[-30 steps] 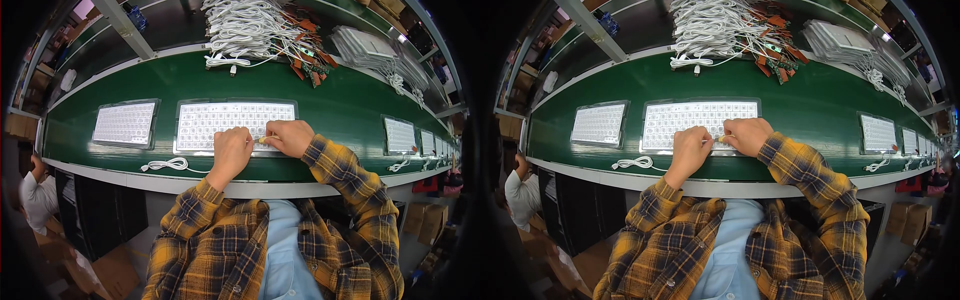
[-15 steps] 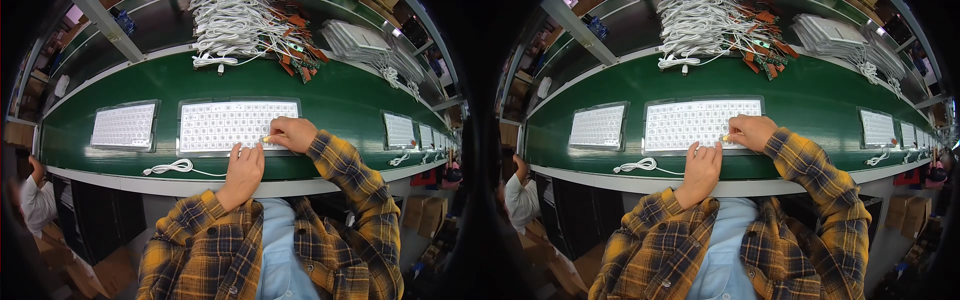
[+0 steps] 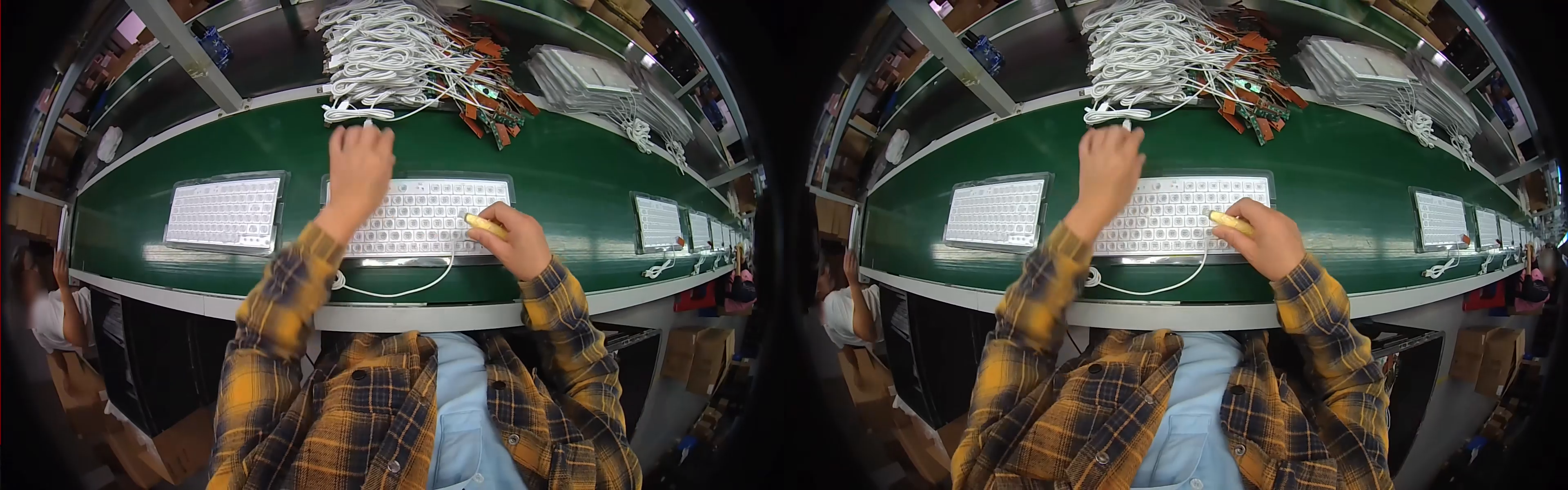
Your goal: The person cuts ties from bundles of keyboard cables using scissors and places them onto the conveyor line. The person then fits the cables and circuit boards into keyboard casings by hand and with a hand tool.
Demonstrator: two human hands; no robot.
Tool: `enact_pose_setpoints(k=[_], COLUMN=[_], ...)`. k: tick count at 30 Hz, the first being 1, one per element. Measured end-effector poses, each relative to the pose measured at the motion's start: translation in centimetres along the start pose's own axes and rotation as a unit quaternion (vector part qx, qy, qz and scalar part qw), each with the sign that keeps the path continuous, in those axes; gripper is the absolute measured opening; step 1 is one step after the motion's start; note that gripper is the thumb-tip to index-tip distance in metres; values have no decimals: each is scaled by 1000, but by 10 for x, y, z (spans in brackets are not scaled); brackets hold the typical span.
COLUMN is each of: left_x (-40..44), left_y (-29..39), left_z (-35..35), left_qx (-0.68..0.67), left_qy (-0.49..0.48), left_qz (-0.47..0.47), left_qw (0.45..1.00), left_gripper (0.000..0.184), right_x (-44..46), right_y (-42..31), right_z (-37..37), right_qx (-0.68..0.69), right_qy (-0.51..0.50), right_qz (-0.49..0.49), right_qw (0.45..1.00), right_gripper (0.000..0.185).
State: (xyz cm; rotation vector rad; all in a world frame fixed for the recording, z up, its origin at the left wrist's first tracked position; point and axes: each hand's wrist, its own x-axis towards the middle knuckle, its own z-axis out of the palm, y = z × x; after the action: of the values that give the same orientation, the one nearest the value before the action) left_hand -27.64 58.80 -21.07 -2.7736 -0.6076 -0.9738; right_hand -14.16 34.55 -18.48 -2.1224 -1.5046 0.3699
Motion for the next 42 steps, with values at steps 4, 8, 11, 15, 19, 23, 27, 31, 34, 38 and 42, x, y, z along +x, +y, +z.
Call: enact_pose_setpoints(k=[4, 8, 11, 15, 19, 23, 27, 31, 34, 38, 42], left_x=[39, 46, 40, 17, -37, -114, -175, -183, -173, -171, -158], left_y=[-46, -58, -26, -11, -73, -138, -160, -140, -107, -108, -121], left_z=[41, 45, -18, -103, -168, -208, -208, -176, -161, -129, -103], left_qx=[113, 127, -98, -175, -77, 22, 143, -167, -461, -474, -254], left_qy=[23, -11, 72, 150, 146, -5, -212, -184, -213, -131, -107], left_qz=[-9, -2, 61, 107, 20, -81, -194, -194, -370, -434, -324], left_qw=[993, 992, 991, 967, 986, 996, 947, 949, 778, 755, 905], left_gripper=[25, 23, 26, 22, 28, 28, 27, 23, 18, 14, 8], right_x=[0, 9, 40, 76, 89, 73, 66, 83, 95, 111, 122], right_y=[-12, -18, -35, -64, -78, -100, -152, -160, -165, -166, -165], right_z=[0, 6, -10, -22, -6, 48, 110, 153, 149, 145, 162], right_qx=[20, 25, 21, -3, -76, 9, 43, 91, 145, 118, 0], right_qy=[53, 149, 187, 201, 183, 15, -104, -119, -153, -141, -101], right_qz=[6, -51, -24, -112, -207, -207, -245, -191, -73, -4, -22], right_qw=[998, 987, 982, 973, 958, 978, 963, 970, 975, 983, 995], right_gripper=[27, 25, 22, 16, 11, 17, 8, 9, 15, 19, 23])
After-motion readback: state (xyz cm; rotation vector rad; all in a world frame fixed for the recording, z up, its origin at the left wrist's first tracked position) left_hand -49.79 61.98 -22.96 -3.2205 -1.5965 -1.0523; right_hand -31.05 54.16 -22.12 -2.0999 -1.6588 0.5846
